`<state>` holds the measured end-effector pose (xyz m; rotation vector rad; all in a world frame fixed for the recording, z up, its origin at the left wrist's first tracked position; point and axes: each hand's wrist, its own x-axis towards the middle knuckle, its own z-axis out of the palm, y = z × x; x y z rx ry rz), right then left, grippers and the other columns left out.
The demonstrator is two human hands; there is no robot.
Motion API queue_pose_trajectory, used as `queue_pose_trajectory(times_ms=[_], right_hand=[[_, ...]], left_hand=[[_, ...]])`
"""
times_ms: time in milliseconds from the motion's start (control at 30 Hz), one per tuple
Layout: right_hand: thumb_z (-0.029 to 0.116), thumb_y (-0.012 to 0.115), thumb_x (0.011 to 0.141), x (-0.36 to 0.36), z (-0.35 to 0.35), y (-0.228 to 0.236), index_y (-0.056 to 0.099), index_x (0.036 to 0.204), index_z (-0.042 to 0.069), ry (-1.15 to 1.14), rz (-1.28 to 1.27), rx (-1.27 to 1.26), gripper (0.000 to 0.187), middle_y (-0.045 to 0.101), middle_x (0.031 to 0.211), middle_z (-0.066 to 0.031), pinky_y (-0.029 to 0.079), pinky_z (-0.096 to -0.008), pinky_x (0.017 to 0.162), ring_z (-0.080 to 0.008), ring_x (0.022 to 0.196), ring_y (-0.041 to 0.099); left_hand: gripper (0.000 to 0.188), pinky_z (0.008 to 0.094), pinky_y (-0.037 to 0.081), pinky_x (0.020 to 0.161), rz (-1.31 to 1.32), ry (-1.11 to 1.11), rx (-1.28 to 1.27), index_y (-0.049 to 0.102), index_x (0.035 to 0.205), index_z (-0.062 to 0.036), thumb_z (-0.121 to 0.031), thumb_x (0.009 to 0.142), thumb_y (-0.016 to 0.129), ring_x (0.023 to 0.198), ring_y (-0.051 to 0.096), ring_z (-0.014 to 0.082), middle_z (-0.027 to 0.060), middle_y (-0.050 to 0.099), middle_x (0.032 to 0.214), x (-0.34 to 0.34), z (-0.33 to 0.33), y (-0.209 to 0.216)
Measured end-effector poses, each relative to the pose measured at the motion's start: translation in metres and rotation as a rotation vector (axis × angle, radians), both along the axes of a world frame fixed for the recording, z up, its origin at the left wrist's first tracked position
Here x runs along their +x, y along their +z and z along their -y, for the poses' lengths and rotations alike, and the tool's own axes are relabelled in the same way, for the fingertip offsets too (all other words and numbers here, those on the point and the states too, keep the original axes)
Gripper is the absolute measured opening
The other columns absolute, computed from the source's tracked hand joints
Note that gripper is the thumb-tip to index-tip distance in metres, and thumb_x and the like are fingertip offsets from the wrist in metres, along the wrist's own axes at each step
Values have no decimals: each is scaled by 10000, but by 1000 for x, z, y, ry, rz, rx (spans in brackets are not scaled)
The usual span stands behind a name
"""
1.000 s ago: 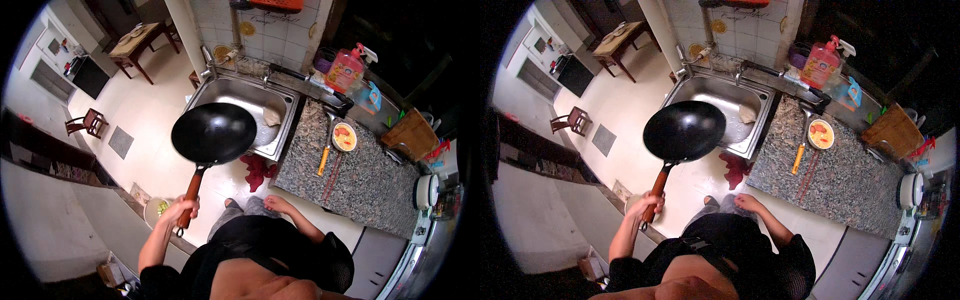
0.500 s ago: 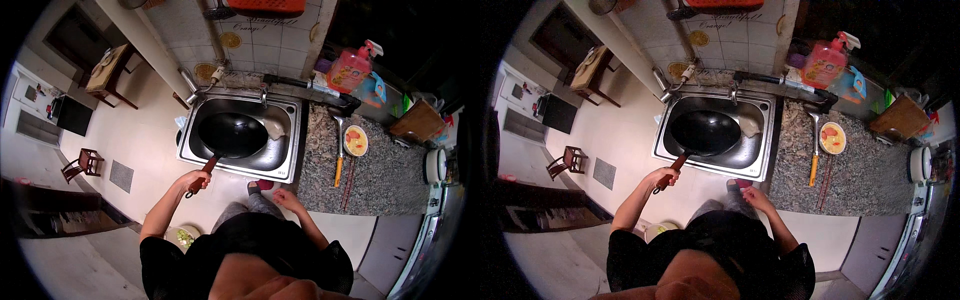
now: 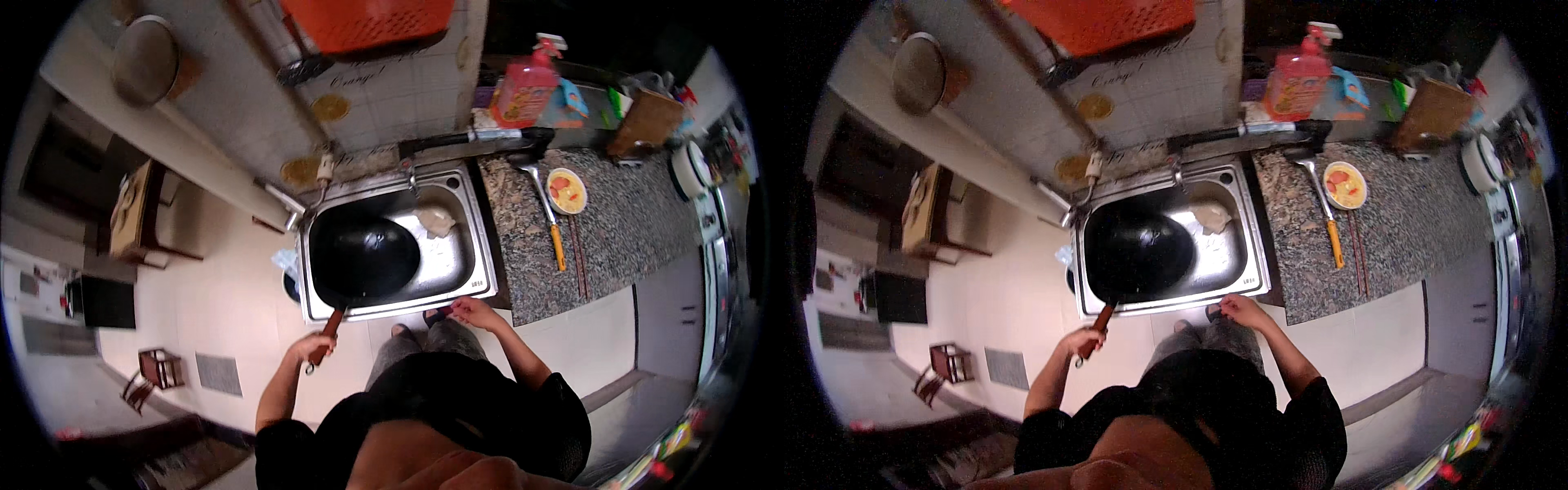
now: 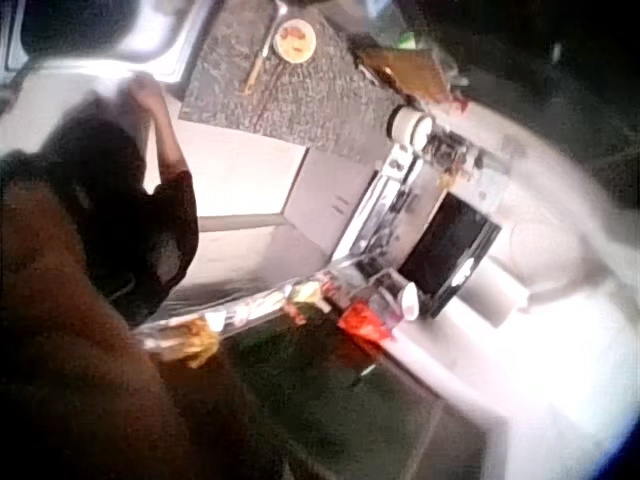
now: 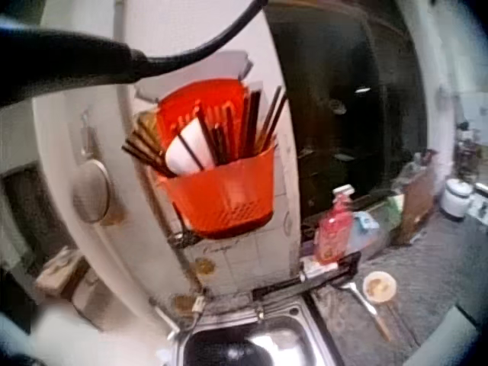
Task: The person washes a wooden cutting board, a kitchen knife, a wok, and a glass lid in a sink using a sponge and running water.
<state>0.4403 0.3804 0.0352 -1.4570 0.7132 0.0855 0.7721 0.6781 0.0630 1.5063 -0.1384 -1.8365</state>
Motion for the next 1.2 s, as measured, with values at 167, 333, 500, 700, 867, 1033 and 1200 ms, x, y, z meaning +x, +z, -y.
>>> queue_pose_trajectory(times_ms=[167,333,500,700,867,1033,1200], right_hand=[[226,486,838,37,76,29,501,932,61,-155,149,-65,190,546,718,11,404,-202,549,-65,611,479],[182,467,823,89,207,101,510,855,26,-271,183,-910,165,563,704,-82,420,-300,563,-230,632,534],[96,429,768,169,308,205,531,799,17,-287,60,-1519,133,528,889,-158,440,-406,658,-337,808,516],[167,448,760,232,411,201,616,845,80,-121,-558,-1706,207,487,1038,-94,420,-358,717,-243,963,459],[163,466,753,247,438,190,625,872,95,-23,-583,-1753,210,554,980,-71,401,-336,732,-221,953,470],[153,482,746,247,432,234,609,860,63,-162,-442,-1741,192,589,900,-108,437,-336,690,-235,885,541],[107,535,687,209,407,289,536,854,20,-347,-177,-1727,188,596,804,-132,460,-369,643,-279,787,568]], left_hand=[[313,205,437,537,-62,-56,98,486,951,-51,-197,718,636,574,507,86,-6,499,681,18,-14,-30],[349,230,442,571,154,-179,41,511,878,-35,-316,717,638,606,527,112,33,543,704,10,-6,-7],[574,246,416,586,634,-244,133,522,869,5,-471,596,693,621,508,136,45,535,707,0,-7,0],[346,292,405,637,1340,259,72,497,851,-27,-216,636,693,754,487,184,82,505,796,-19,-11,2],[113,237,384,527,1385,622,19,497,737,-28,-70,700,596,611,475,111,31,500,662,-43,0,44],[81,196,366,491,1296,595,-94,500,682,-8,-35,734,556,532,441,63,-2,482,584,-54,40,72],[67,203,403,540,1276,360,-231,514,722,4,-43,753,550,575,481,65,5,498,601,-66,145,137]])
